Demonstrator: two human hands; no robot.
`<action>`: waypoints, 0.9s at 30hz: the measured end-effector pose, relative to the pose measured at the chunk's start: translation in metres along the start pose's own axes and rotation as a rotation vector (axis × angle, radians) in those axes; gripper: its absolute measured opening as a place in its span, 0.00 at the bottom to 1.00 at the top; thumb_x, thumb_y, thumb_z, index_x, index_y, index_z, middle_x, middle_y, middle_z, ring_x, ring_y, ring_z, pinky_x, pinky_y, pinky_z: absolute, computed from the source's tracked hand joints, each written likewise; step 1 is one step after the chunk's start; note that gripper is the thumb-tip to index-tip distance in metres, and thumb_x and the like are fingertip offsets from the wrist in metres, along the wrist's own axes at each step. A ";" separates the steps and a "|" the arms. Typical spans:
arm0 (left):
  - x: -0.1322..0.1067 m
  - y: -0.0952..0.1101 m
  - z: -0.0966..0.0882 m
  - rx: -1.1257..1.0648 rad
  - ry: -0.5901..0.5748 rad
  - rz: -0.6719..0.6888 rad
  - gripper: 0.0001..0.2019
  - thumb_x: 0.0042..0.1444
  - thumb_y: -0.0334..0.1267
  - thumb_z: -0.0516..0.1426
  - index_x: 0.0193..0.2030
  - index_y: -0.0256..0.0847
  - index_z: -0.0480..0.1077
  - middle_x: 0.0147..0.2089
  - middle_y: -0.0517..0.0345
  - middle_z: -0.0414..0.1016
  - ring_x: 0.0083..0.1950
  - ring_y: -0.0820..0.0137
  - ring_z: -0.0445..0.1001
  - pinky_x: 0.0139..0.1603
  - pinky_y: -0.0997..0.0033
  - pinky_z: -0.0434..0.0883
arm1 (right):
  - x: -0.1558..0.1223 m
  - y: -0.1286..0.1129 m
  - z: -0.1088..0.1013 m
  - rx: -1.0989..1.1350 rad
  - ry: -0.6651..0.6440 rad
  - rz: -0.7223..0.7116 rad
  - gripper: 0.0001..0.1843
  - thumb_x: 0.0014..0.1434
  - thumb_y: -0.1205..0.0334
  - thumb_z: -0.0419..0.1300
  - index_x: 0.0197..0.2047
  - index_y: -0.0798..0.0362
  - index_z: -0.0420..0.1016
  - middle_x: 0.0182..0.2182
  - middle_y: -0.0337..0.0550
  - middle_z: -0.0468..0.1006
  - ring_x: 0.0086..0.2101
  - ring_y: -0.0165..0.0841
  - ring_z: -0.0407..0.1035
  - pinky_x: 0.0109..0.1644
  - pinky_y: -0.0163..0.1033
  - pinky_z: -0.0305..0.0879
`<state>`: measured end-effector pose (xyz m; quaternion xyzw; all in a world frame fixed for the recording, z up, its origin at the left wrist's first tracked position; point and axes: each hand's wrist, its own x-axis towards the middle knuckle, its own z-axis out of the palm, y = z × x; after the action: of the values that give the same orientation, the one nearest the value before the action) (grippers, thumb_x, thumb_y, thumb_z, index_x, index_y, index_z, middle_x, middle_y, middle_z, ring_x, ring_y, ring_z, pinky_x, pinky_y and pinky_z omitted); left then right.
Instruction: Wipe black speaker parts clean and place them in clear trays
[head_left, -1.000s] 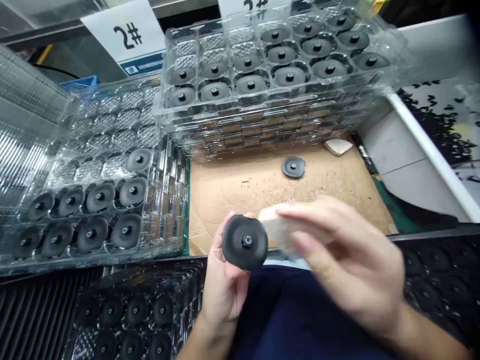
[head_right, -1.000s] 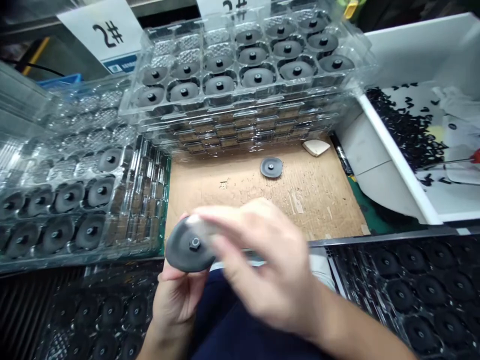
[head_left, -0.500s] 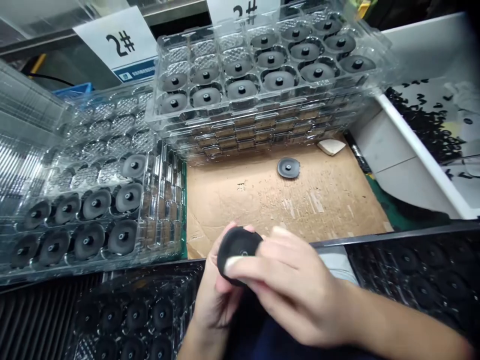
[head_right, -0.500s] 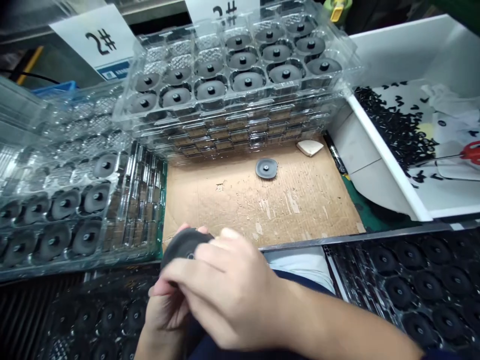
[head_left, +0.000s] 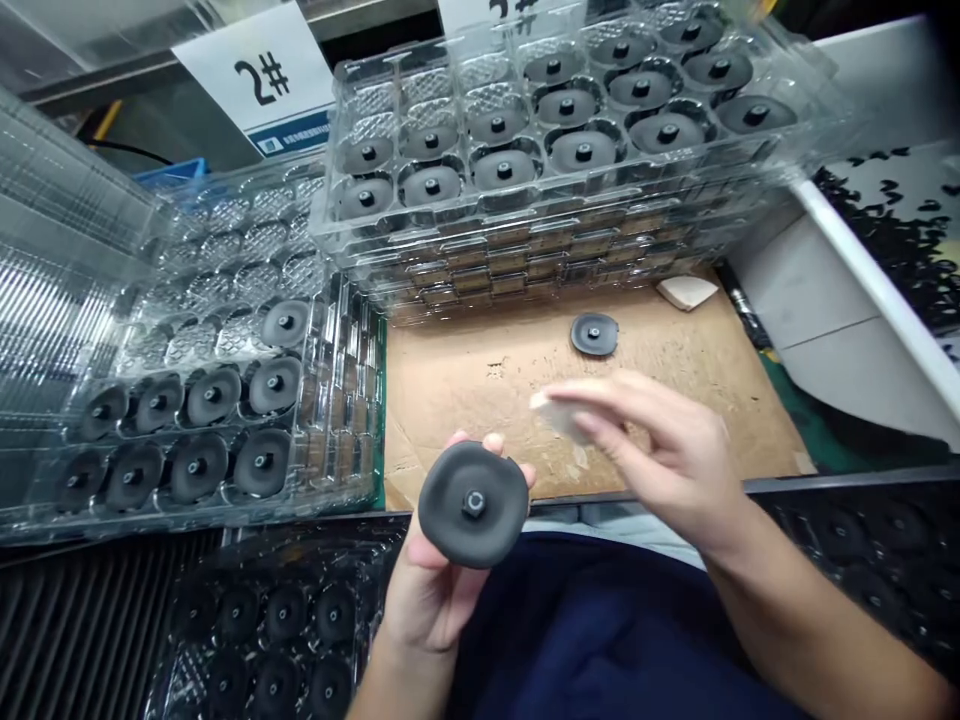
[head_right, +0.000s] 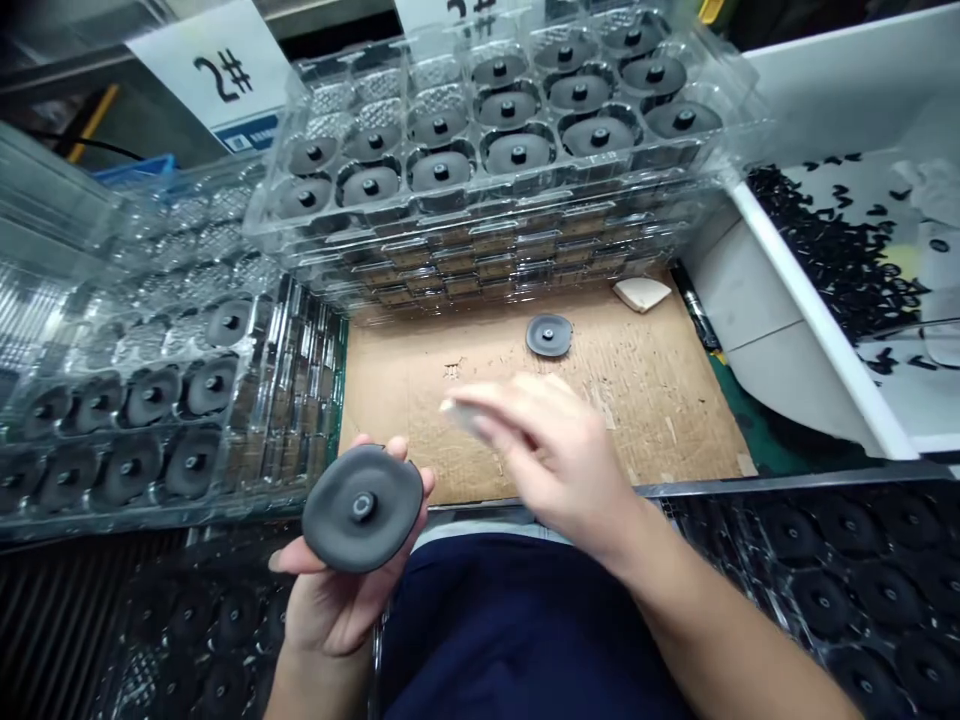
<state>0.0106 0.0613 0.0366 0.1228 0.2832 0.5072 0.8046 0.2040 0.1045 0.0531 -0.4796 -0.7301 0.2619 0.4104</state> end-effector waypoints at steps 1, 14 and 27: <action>0.001 -0.001 0.002 -0.011 -0.006 -0.004 0.25 0.43 0.46 0.67 0.51 0.56 0.73 0.54 0.67 0.77 0.53 0.64 0.76 0.54 0.72 0.72 | -0.009 0.009 0.000 -0.019 0.041 0.106 0.11 0.64 0.66 0.54 0.47 0.51 0.73 0.42 0.43 0.79 0.40 0.32 0.72 0.41 0.37 0.65; 0.007 -0.015 0.008 0.030 0.016 -0.113 0.27 0.39 0.50 0.67 0.49 0.51 0.74 0.49 0.60 0.80 0.50 0.61 0.78 0.55 0.68 0.72 | -0.010 -0.009 -0.012 -0.004 0.105 0.037 0.12 0.65 0.66 0.53 0.50 0.49 0.72 0.42 0.40 0.79 0.38 0.31 0.72 0.38 0.37 0.65; 0.011 -0.021 0.007 0.199 0.176 -0.106 0.16 0.39 0.51 0.67 0.33 0.45 0.77 0.32 0.63 0.77 0.45 0.66 0.78 0.45 0.74 0.76 | 0.012 -0.029 0.000 0.037 -0.210 -0.359 0.16 0.65 0.70 0.47 0.44 0.54 0.77 0.28 0.37 0.75 0.28 0.28 0.64 0.34 0.38 0.52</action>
<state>0.0343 0.0621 0.0287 0.1418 0.4076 0.4424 0.7862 0.1873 0.1040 0.0794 -0.3041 -0.8377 0.2466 0.3807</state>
